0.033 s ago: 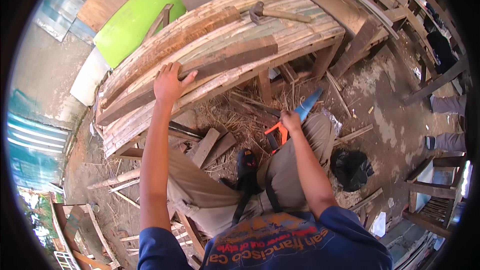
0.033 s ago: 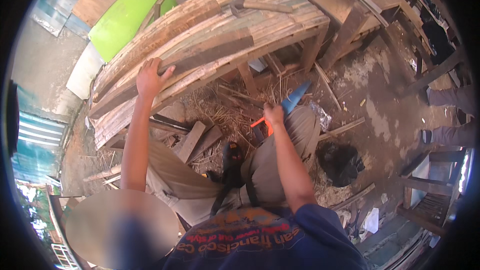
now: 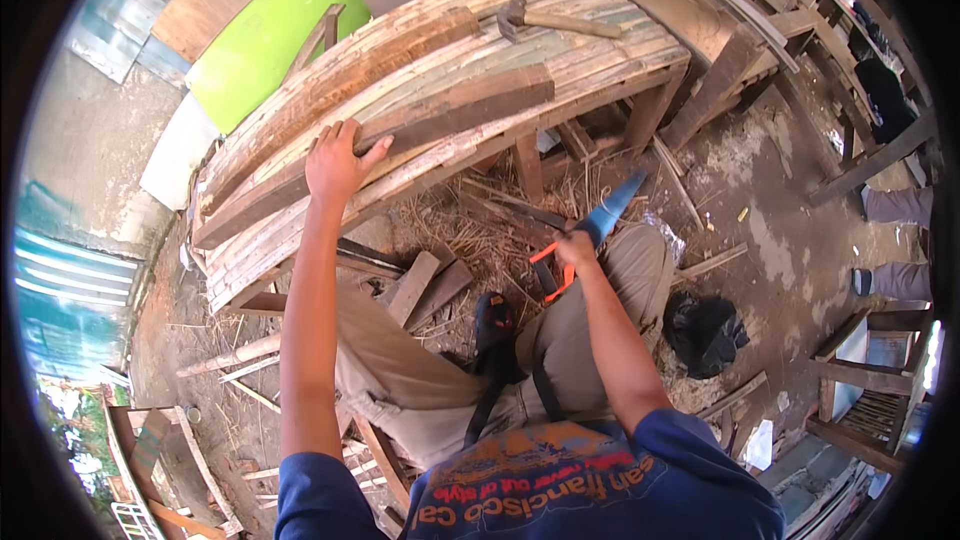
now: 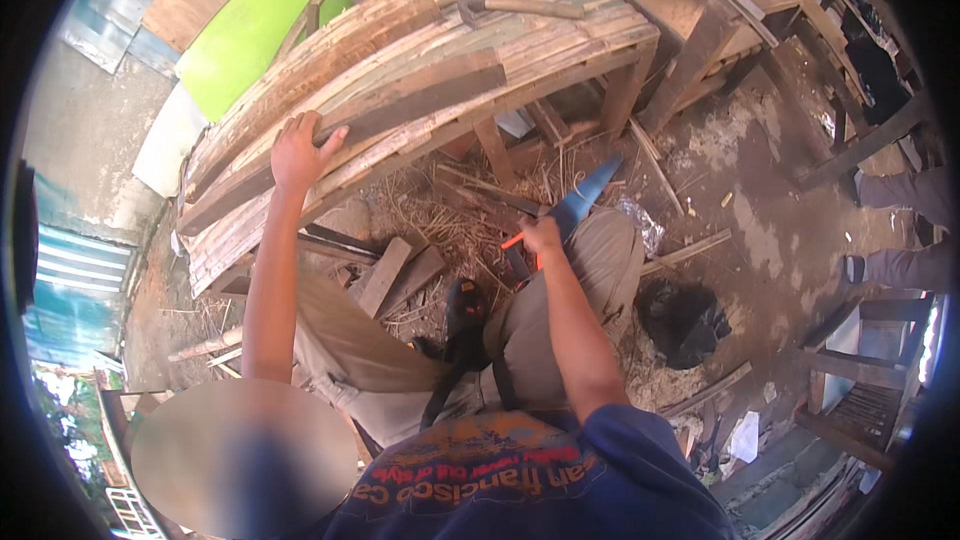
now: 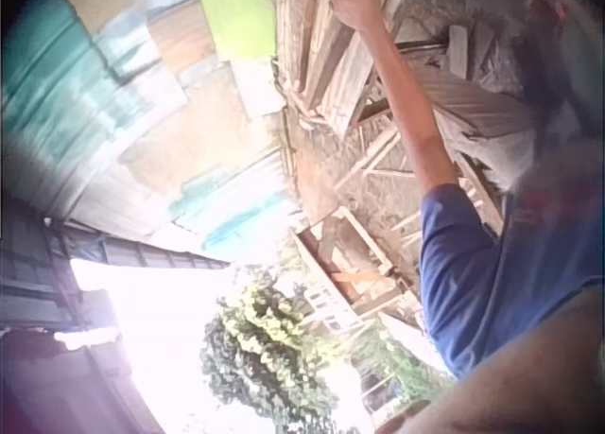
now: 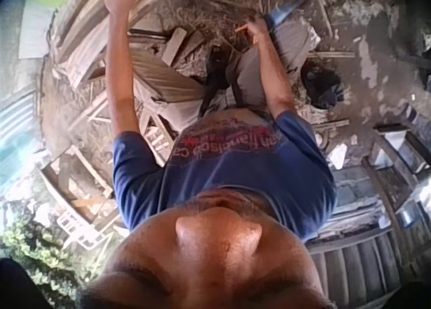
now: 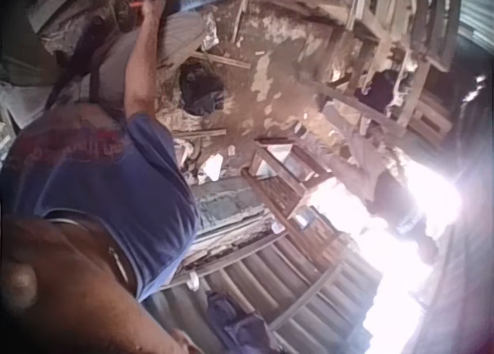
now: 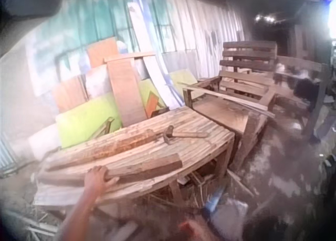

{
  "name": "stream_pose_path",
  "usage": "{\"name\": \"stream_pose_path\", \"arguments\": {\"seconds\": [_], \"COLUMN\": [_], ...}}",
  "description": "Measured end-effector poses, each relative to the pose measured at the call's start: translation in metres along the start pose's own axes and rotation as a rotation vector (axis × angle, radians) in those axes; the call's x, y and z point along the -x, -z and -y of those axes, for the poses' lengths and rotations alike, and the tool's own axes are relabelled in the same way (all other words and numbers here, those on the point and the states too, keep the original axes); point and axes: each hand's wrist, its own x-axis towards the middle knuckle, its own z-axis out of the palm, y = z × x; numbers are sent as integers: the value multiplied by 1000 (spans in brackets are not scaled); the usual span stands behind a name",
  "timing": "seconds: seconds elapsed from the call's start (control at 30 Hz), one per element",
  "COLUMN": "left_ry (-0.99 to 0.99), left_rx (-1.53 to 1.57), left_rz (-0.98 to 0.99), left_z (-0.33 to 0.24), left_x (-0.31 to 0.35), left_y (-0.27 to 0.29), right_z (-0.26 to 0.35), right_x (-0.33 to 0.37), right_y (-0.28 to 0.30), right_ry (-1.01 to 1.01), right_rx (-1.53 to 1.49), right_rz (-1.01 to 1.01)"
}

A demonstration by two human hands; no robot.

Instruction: The person is sawing a wooden plank on a makeshift workbench using a hand saw. They hold the wood steady with one hand and saw with the other, then reposition the plank and continue sawing.

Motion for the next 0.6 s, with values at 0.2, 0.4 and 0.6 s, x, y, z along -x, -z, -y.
{"name": "stream_pose_path", "arguments": {"seconds": [0.2, 0.4, 0.6], "left_ry": [71, 135, 155], "left_rx": [-17, -65, -65], "left_rz": [60, 115, 61], "left_z": [-2, 9, 0], "left_x": [-10, -4, -10], "left_y": [0, 5, 0], "right_z": [-37, -29, -21], "right_x": [-7, 1, 0], "right_y": [-57, -108, -96], "right_ry": [-106, -152, -170], "right_rx": [487, 623, 627], "right_rz": [-5, 66, 84]}}
